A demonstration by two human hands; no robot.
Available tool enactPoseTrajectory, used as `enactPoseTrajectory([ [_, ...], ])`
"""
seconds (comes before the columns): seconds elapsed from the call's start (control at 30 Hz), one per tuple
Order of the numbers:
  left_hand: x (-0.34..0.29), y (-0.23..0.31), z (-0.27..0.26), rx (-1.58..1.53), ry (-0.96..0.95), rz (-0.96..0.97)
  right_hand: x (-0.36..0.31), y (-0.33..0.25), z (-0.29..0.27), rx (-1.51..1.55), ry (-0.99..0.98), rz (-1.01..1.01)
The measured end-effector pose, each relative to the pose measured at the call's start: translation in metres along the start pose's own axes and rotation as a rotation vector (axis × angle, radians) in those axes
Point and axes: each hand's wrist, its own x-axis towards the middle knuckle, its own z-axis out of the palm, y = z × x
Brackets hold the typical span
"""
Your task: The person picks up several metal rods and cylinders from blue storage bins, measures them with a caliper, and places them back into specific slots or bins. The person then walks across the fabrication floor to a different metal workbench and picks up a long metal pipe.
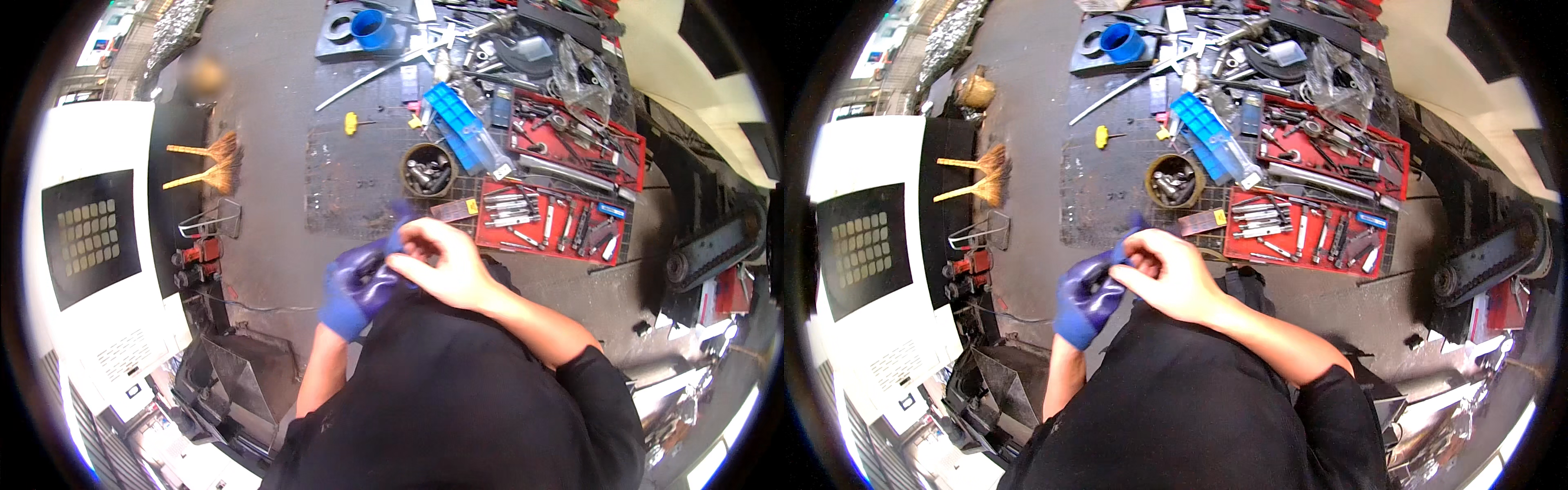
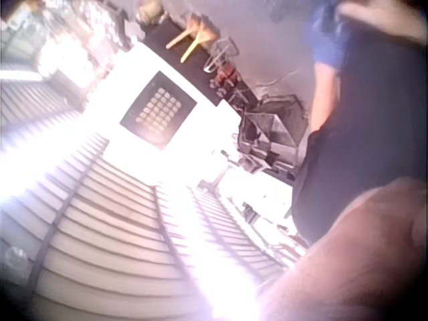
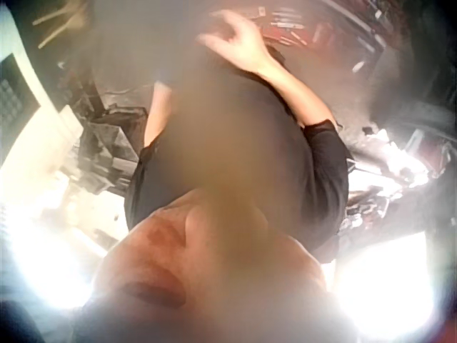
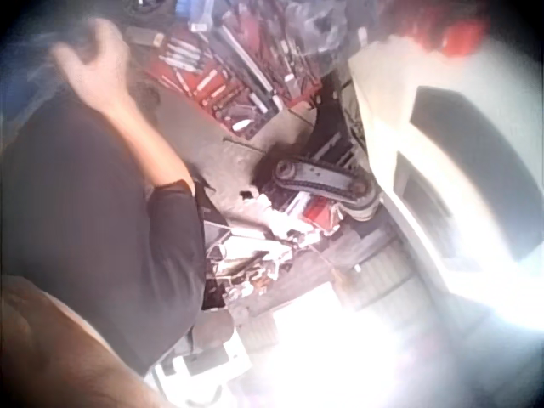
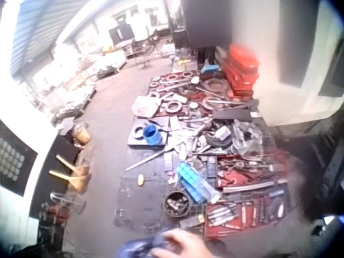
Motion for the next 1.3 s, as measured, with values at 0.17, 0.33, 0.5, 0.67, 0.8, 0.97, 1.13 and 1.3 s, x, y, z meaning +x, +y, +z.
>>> enactPoseTrajectory([
  [0.17,-0.029,-0.010,0.001,-0.303,0.207,-0.251,0.014,0.004,0.010,0.197,-0.068,0.069],
  [0.33,-0.042,-0.017,0.004,-0.310,0.308,-0.187,0.023,-0.010,0.002,-0.002,-0.262,-0.056],
  [0.5,-0.044,-0.017,0.002,-0.205,0.404,-0.279,0.027,0.005,-0.002,-0.081,-0.359,-0.134],
  [0.67,-0.039,-0.005,-0.004,-0.599,0.609,-0.351,0.025,0.040,0.002,-0.298,-0.164,-0.140],
  [0.8,-0.050,-0.018,0.013,-0.290,0.313,-0.255,0.046,0.074,0.007,-0.354,-0.093,0.031],
  [0.97,-0.030,-0.010,0.020,0.621,-0.013,0.072,0.052,0.081,0.024,0.547,-0.061,0.668],
  [1.13,-0.027,-0.019,0.015,0.681,-0.049,0.024,0.037,0.074,0.051,0.652,-0.056,0.486],
  [1.3,-0.037,-0.021,0.017,0.452,0.123,-0.093,0.029,0.061,0.053,0.830,-0.233,0.336],
])
